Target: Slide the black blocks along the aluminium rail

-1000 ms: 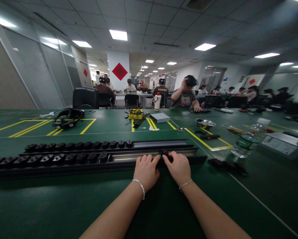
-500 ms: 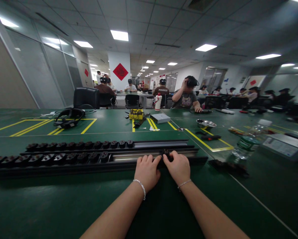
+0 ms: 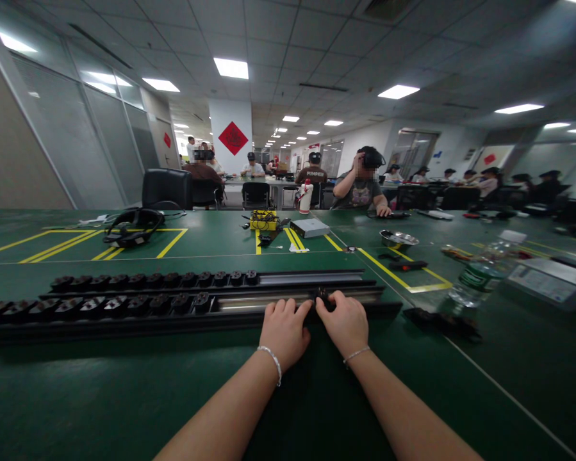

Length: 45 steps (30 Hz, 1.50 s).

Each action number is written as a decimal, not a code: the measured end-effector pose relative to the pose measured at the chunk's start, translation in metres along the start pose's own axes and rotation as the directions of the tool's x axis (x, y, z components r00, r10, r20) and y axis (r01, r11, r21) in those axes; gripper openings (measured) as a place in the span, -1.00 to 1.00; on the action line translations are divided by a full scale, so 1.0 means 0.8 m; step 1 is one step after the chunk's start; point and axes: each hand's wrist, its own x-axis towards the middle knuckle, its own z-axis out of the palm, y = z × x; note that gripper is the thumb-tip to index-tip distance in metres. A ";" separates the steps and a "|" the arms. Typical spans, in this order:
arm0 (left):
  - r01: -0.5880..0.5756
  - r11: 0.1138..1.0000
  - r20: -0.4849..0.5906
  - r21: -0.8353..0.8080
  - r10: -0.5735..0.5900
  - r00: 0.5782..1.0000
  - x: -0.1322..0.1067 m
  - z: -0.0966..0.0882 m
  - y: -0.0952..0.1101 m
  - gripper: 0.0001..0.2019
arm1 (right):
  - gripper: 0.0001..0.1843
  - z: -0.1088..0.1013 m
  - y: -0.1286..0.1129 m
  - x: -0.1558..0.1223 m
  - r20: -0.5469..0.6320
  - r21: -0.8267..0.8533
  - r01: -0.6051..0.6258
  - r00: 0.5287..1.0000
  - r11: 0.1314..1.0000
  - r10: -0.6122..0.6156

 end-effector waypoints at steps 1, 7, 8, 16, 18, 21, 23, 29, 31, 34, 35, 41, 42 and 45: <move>0.000 1.000 -0.002 -0.001 0.000 1.000 0.000 0.000 0.000 -0.50 | -0.75 -0.001 0.000 0.000 -0.002 -0.004 0.001 1.000 1.000 -0.001; 0.010 1.000 0.014 0.020 -0.010 1.000 0.000 -0.002 0.002 -0.51 | -0.73 -0.002 0.000 0.000 -0.023 -0.026 0.025 0.999 0.999 -0.025; 0.012 1.000 0.019 0.023 -0.013 1.000 0.000 -0.002 0.002 -0.52 | -0.74 -0.001 0.001 0.000 -0.027 -0.032 0.025 0.999 0.999 -0.026; 0.001 1.000 0.012 0.014 -0.001 1.000 0.000 -0.002 0.001 -0.52 | -0.74 -0.003 0.001 0.000 -0.039 -0.038 0.022 0.999 0.999 -0.024; 0.008 1.000 0.025 0.018 -0.008 1.000 0.000 -0.003 0.001 -0.52 | -0.74 -0.004 0.000 0.001 -0.042 -0.035 0.022 0.999 0.999 -0.024; 0.019 1.000 0.034 0.020 -0.020 0.999 0.000 -0.004 0.002 -0.51 | -0.74 -0.006 0.000 0.001 -0.047 -0.034 0.024 0.999 0.999 -0.026; 0.019 1.000 0.035 0.017 -0.020 0.999 0.000 -0.004 0.002 -0.52 | -0.74 -0.006 0.000 0.000 -0.045 -0.035 0.025 0.999 0.999 -0.026; 0.021 1.000 0.027 0.008 -0.021 0.999 0.000 -0.005 0.003 -0.52 | -0.74 -0.005 0.001 0.000 -0.028 -0.030 0.013 0.999 0.999 -0.014; 0.027 1.000 0.042 0.013 -0.028 0.999 0.000 -0.006 0.004 -0.52 | -0.74 -0.005 0.001 0.000 -0.031 -0.029 0.015 0.999 0.999 -0.015; 0.026 1.000 0.045 0.013 -0.027 0.999 0.001 -0.007 0.004 -0.53 | -0.74 -0.005 0.001 0.000 -0.038 -0.029 0.013 0.999 0.999 -0.014; 0.023 1.000 0.036 0.011 -0.023 0.999 0.001 -0.006 0.003 -0.54 | -0.74 -0.005 0.000 0.000 -0.037 -0.031 0.013 0.999 0.999 -0.014; 0.010 1.000 0.004 -0.004 -0.010 1.000 0.001 -0.003 0.002 -0.55 | -0.72 -0.004 0.001 0.000 -0.034 -0.036 0.003 0.999 0.999 -0.005; 0.010 1.000 0.008 -0.003 -0.010 1.000 0.001 -0.003 0.002 -0.55 | -0.72 -0.004 0.002 0.000 -0.034 -0.033 0.003 0.999 0.999 -0.004; 0.011 1.000 0.025 0.007 -0.011 1.000 0.001 -0.005 0.002 -0.55 | -0.73 -0.002 0.003 0.000 -0.038 -0.020 0.008 0.999 1.000 -0.009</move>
